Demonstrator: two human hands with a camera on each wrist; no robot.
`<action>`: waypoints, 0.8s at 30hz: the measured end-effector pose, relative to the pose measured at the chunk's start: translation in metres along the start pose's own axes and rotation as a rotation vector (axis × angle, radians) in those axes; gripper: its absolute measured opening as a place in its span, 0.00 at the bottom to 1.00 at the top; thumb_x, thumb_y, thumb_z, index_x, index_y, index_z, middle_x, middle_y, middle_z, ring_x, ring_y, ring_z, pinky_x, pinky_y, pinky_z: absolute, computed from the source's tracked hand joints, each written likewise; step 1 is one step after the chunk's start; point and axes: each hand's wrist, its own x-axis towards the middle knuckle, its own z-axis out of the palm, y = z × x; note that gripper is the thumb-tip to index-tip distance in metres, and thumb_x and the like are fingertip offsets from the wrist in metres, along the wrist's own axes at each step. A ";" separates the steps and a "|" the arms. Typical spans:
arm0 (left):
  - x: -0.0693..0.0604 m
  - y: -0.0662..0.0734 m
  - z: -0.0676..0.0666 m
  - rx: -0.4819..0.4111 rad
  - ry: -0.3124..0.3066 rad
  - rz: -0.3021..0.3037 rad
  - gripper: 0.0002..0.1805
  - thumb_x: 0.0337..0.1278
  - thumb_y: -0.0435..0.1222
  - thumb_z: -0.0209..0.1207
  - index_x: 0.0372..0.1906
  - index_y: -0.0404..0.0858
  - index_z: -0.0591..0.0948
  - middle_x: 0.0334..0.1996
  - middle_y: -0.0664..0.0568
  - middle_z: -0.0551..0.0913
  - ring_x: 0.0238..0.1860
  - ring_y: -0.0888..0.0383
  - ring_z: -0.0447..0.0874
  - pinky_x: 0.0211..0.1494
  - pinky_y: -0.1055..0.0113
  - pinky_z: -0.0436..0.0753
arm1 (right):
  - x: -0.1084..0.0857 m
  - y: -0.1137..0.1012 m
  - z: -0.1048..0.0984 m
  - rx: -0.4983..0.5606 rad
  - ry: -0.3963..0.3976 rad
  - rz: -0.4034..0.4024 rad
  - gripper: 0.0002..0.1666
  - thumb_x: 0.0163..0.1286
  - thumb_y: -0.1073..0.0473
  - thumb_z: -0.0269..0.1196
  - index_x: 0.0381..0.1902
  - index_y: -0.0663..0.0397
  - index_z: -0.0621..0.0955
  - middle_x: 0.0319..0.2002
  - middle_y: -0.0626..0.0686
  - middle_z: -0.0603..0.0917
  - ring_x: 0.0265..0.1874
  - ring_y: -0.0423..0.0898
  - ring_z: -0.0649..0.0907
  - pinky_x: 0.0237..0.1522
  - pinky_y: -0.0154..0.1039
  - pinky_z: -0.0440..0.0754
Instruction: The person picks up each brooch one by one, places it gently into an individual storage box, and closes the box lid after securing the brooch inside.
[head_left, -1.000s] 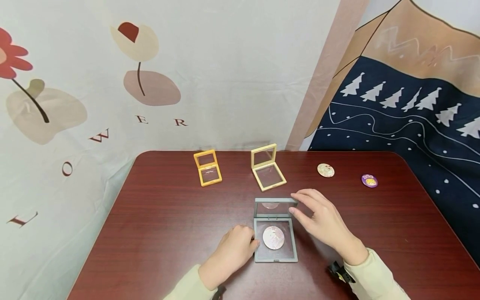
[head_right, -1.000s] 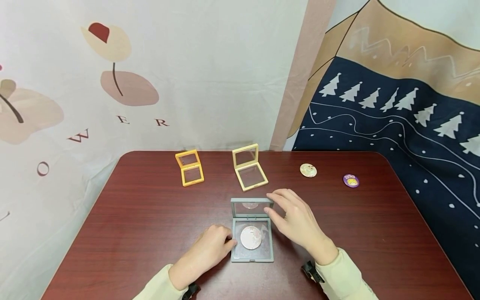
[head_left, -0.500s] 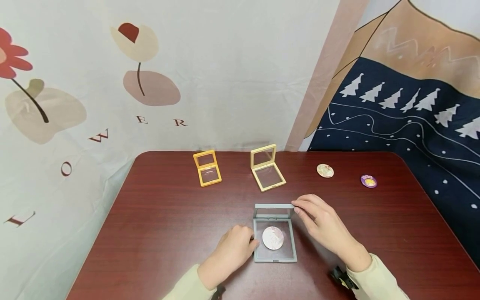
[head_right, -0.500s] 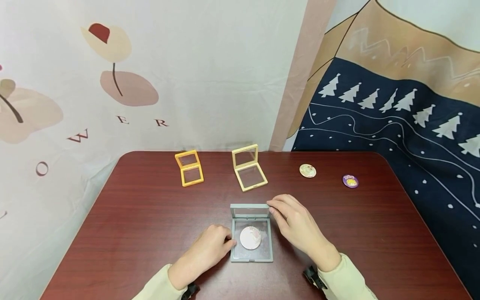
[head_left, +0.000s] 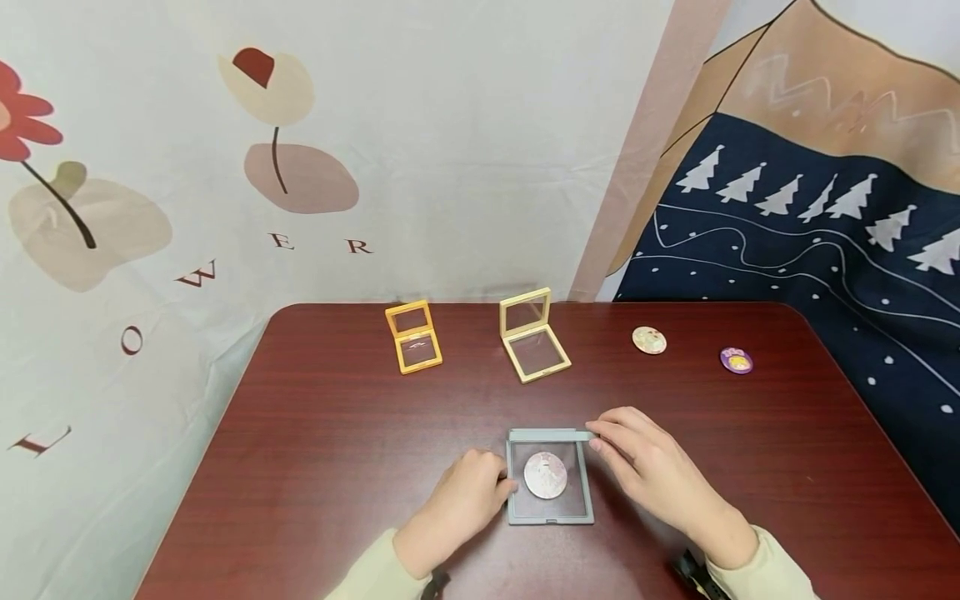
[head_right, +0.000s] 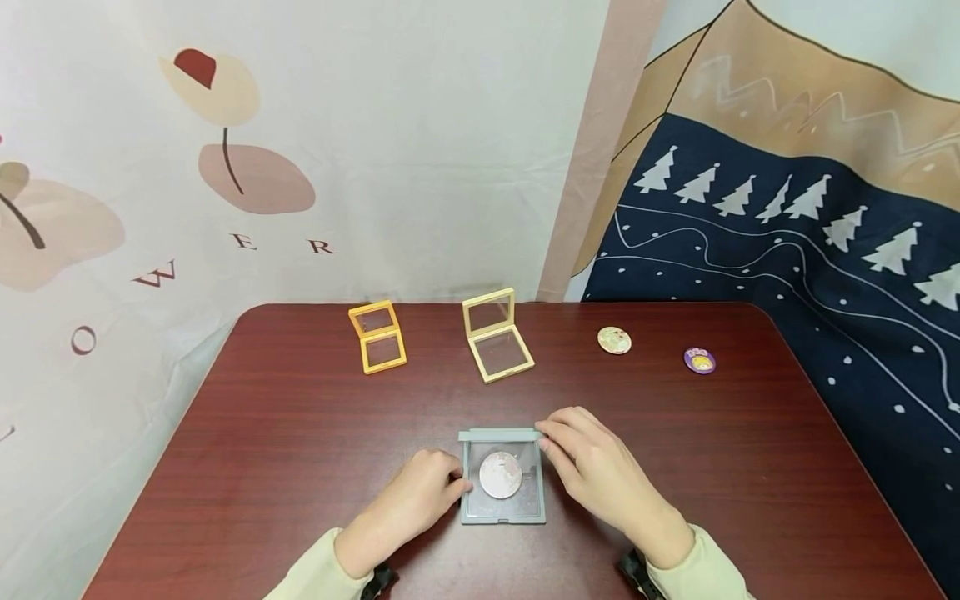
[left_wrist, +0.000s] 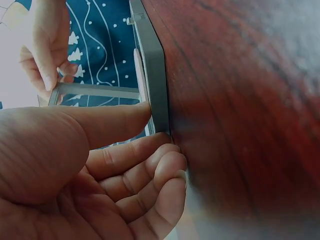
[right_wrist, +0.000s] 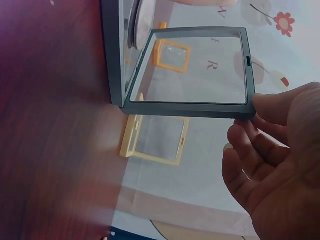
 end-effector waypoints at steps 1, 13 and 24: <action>0.000 0.000 0.000 -0.008 -0.005 -0.002 0.20 0.60 0.34 0.73 0.17 0.45 0.77 0.19 0.61 0.75 0.22 0.66 0.68 0.27 0.67 0.73 | -0.002 -0.001 0.000 -0.002 -0.005 -0.005 0.10 0.77 0.57 0.65 0.50 0.54 0.88 0.45 0.45 0.84 0.43 0.42 0.82 0.50 0.32 0.77; 0.002 -0.003 -0.004 -0.049 -0.059 -0.010 0.13 0.62 0.32 0.71 0.21 0.42 0.84 0.19 0.61 0.77 0.22 0.67 0.69 0.27 0.68 0.74 | -0.024 -0.013 0.000 0.011 -0.074 0.002 0.20 0.83 0.45 0.56 0.46 0.51 0.87 0.44 0.41 0.84 0.40 0.38 0.82 0.44 0.30 0.78; 0.003 -0.007 -0.005 -0.034 -0.062 0.035 0.13 0.61 0.27 0.68 0.21 0.42 0.86 0.20 0.61 0.80 0.23 0.67 0.70 0.29 0.68 0.75 | -0.042 -0.021 0.002 0.001 -0.147 0.021 0.09 0.69 0.57 0.74 0.44 0.51 0.89 0.40 0.39 0.87 0.38 0.36 0.85 0.43 0.29 0.82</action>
